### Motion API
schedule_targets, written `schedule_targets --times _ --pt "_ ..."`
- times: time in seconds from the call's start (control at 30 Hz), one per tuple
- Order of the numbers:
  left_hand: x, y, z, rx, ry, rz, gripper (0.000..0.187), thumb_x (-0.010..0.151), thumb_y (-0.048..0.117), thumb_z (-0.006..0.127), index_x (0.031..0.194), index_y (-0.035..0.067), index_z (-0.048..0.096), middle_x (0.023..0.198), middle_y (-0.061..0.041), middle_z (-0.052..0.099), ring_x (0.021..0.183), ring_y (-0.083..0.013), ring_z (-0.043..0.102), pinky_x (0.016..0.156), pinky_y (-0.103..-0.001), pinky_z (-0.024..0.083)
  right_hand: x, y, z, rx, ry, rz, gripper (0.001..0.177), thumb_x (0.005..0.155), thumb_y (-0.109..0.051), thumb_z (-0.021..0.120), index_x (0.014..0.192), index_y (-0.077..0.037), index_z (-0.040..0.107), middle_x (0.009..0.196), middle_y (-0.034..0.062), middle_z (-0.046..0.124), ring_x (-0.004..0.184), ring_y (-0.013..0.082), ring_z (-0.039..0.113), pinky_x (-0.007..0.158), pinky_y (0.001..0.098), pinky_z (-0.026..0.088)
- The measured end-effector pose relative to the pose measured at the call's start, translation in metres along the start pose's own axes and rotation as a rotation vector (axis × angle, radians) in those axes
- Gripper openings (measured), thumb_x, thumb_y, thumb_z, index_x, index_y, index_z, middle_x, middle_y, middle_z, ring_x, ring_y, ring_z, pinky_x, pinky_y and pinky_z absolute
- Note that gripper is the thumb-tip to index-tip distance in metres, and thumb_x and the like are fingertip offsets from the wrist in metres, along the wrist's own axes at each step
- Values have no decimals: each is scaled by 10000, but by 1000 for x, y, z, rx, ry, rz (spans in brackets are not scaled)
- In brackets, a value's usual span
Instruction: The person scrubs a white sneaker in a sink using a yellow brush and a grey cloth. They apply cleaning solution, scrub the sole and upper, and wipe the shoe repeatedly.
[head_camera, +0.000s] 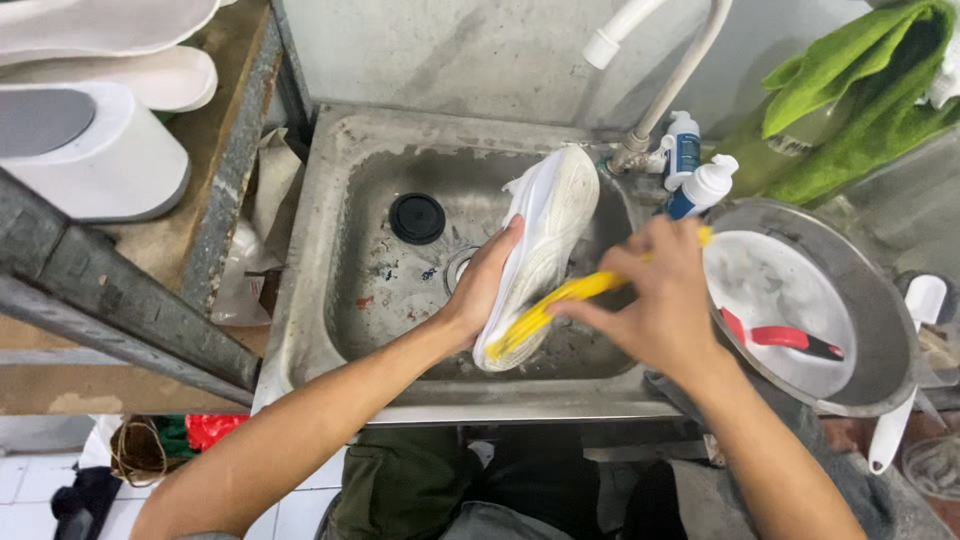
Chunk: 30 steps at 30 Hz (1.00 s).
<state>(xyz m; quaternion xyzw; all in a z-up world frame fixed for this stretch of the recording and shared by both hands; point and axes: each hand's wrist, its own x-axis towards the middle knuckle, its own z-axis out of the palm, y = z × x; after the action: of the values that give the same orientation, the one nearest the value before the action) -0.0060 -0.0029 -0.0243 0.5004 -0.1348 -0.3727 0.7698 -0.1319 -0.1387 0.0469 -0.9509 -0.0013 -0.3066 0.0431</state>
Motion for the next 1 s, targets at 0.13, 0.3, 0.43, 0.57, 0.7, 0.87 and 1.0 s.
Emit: schedule_targets --times 0.13,0.3,0.43,0.57,0.7,0.87,1.0 --pt "5 -12 -9 -22 12 -9 664 889 533 525 1376 84 468 1323 -109 490 1214 -196 453 1074 -385 352 2 31 5 64 74 -24 508 536 -430 930 688 -64 613 820 102 416 818 335 451 766 401 397" --pt "-7 -5 2 8 -25 21 731 910 509 480 1425 3 364 1464 -191 345 1355 -262 323 1142 -419 217 -5 19 3 15 80 4 535 568 -513 904 692 -93 596 852 68 384 847 298 425 778 405 391" --pt "-25 24 20 82 -63 30 738 899 518 462 1409 -9 379 1471 -223 334 1367 -304 322 1142 -422 214 4 22 3 71 36 -15 511 522 -475 935 659 -90 629 812 71 408 810 294 429 775 395 386" --pt "-9 -1 7 -57 -20 -13 681 879 515 525 1386 67 449 1317 -142 478 1199 -226 466 1053 -389 360 2 36 3 -2 144 -8 522 640 -456 919 690 -61 582 851 107 399 850 332 430 790 416 375" --pt "-32 29 24 15 -25 -22 690 882 533 474 1385 62 452 1341 -122 458 1221 -215 423 1082 -381 327 -5 5 15 91 14 -23 540 549 -559 880 652 -90 631 795 62 420 805 270 409 759 374 366" --pt "-9 -3 -3 -26 31 17 696 877 526 524 1391 63 448 1370 -128 447 1242 -215 414 1094 -395 307 4 26 2 -42 132 -26 478 658 -385 926 699 -46 591 868 102 393 875 342 422 810 435 387" --pt "-8 8 3 -1 59 56 716 895 556 460 1414 66 408 1446 -144 382 1310 -222 356 1121 -403 262 -14 -12 19 -34 16 -106 549 564 -579 861 660 -105 600 832 48 391 851 279 413 809 387 383"
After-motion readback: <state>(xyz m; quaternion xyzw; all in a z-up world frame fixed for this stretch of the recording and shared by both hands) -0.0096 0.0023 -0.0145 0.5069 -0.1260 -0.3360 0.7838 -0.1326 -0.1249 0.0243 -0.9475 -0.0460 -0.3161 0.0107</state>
